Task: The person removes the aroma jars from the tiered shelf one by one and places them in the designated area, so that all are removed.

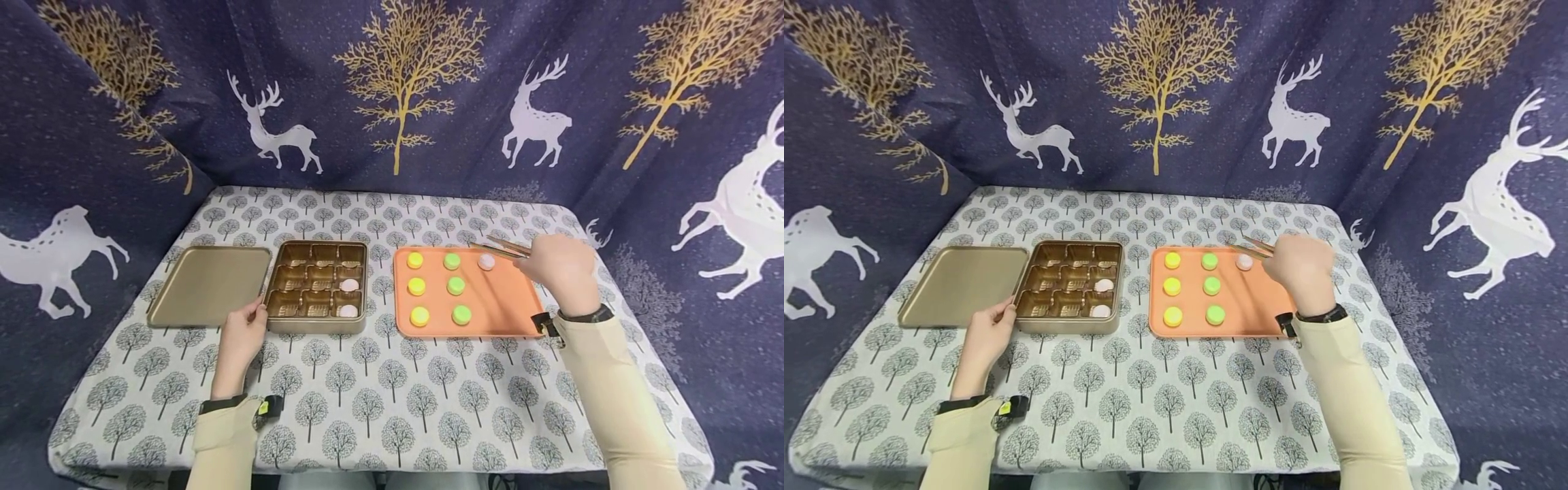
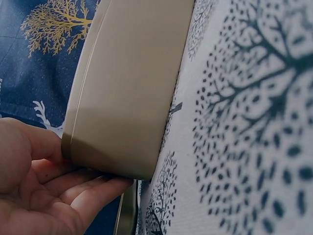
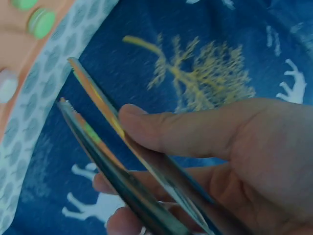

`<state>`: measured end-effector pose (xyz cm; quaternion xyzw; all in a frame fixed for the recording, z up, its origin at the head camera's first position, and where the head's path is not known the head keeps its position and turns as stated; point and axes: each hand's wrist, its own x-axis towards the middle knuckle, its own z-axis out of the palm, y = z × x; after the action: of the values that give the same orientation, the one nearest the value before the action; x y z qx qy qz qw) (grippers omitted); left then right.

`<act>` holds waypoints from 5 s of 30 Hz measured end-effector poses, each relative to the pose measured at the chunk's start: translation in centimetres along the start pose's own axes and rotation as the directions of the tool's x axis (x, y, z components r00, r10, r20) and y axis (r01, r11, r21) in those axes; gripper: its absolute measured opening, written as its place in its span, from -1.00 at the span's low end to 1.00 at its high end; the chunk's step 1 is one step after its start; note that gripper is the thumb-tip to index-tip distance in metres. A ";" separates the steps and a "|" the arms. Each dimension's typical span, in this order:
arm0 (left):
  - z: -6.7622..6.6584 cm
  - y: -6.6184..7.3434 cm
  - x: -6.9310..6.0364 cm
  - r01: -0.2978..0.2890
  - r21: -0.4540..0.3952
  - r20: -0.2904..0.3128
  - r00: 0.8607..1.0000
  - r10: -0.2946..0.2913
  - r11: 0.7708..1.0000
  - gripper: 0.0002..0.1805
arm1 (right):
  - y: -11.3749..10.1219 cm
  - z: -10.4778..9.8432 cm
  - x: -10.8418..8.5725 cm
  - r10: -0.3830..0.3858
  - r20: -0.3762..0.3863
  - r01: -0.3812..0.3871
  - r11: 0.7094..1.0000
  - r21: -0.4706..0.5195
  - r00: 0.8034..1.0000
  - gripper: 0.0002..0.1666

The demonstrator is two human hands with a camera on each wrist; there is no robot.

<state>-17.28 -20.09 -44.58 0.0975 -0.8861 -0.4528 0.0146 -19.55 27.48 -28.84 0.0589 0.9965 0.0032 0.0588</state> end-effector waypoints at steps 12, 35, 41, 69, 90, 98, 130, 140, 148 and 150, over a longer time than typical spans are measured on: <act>0.0 -0.2 -0.1 -0.006 0.008 -0.013 1.000 0.006 1.000 -0.51 | -6.7 -0.1 -1.9 -0.340 -0.045 0.342 0.939 0.048 0.940 -0.65; 0.2 -0.2 0.1 -0.018 0.003 -0.017 1.000 0.018 1.000 -0.51 | -16.4 0.6 -0.7 -0.468 0.025 0.469 0.879 -0.089 0.883 -0.70; 0.1 0.0 0.1 -0.020 0.007 0.003 1.000 0.020 1.000 -0.50 | -19.1 -0.1 -0.6 -0.453 0.074 0.458 0.861 -0.220 0.888 -0.67; 0.1 0.1 0.1 0.008 0.012 -0.013 1.000 -0.008 1.000 -0.50 | -25.5 0.2 2.3 -0.267 0.241 0.349 0.838 -0.420 0.933 -0.75; 0.2 -0.3 0.0 0.012 -0.008 0.003 1.000 -0.012 1.000 -0.50 | -22.9 0.3 1.9 -0.514 0.109 0.513 0.766 -0.388 0.851 -0.90; 0.2 -0.2 0.0 0.013 -0.008 0.006 1.000 -0.013 1.000 -0.50 | -21.4 -1.4 1.1 -0.500 0.068 0.493 0.808 -0.323 0.863 -0.89; 0.1 -0.3 0.1 0.005 -0.018 0.005 1.000 -0.005 1.000 -0.51 | -7.9 -3.3 -0.2 -0.356 -0.065 0.352 0.934 -0.063 0.932 -0.52; 0.1 -0.5 0.1 0.004 -0.023 0.003 1.000 -0.004 1.000 -0.51 | -2.4 -2.3 -1.0 -0.330 -0.087 0.331 0.944 -0.005 0.940 -0.43; 0.2 -0.4 0.1 0.008 -0.021 -0.004 1.000 -0.008 1.000 -0.51 | 1.5 -1.4 -1.8 -0.272 -0.029 0.270 0.962 -0.041 0.962 -0.49; 0.2 -0.3 0.0 0.014 -0.021 -0.004 1.000 -0.014 1.000 -0.51 | 2.3 -1.1 -1.9 -0.259 -0.021 0.259 0.965 -0.037 0.966 -0.53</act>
<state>-17.28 -20.12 -44.95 0.1043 -0.8807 -0.4619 0.0142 -17.52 29.53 -27.54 -0.0729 0.9961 0.0134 0.0471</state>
